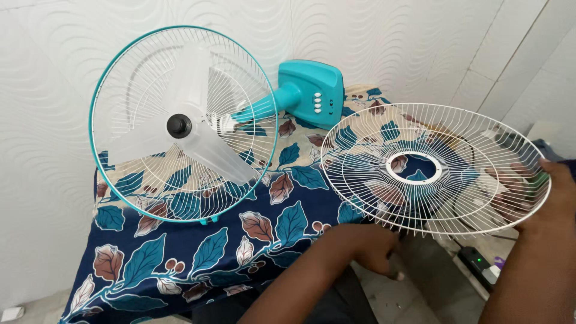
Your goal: The person disassembles a teal and white electric fan on a table. They remove the front grille, unscrew and detach the fan blades, then remove the rear grille and motor housing components using a screwdriver.
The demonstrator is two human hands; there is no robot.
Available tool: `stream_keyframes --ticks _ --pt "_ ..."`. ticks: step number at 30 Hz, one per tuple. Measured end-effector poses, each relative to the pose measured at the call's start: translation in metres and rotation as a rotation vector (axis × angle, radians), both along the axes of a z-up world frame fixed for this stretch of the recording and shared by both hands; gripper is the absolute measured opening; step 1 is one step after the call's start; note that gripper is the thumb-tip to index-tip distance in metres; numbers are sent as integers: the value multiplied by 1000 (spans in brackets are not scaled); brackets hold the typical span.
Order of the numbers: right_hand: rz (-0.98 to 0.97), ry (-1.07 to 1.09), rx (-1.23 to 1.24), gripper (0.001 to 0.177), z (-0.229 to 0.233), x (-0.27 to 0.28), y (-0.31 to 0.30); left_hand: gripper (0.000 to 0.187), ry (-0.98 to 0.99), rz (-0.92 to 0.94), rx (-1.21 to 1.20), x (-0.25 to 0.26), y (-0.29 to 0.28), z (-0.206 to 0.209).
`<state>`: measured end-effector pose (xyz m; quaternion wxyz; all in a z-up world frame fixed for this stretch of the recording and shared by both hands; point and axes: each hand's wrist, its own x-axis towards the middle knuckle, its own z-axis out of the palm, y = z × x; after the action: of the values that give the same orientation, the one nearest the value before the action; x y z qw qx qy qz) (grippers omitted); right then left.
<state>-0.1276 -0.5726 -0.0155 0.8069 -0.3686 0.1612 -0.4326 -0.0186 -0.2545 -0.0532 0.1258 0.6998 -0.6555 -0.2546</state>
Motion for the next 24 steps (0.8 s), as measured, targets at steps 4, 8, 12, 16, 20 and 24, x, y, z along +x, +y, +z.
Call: stream_keyframes --ticks 4,8,12,16,20,24 --pt "-8 79 3 50 -21 -5 -18 52 335 99 249 34 50 80" --pt "2 151 -8 47 -41 -9 -33 32 1 476 -491 103 34 126" --pt "25 252 -50 44 -54 -12 -50 52 -620 859 -893 160 -19 120" --pt "13 148 5 43 -58 -14 -55 57 -1024 868 -926 209 -65 114" --pt "-98 173 6 42 -60 -12 -45 39 -967 932 -554 232 -67 106" --pt "-72 67 41 44 -57 -1 -37 46 -937 897 -624 229 -58 105"
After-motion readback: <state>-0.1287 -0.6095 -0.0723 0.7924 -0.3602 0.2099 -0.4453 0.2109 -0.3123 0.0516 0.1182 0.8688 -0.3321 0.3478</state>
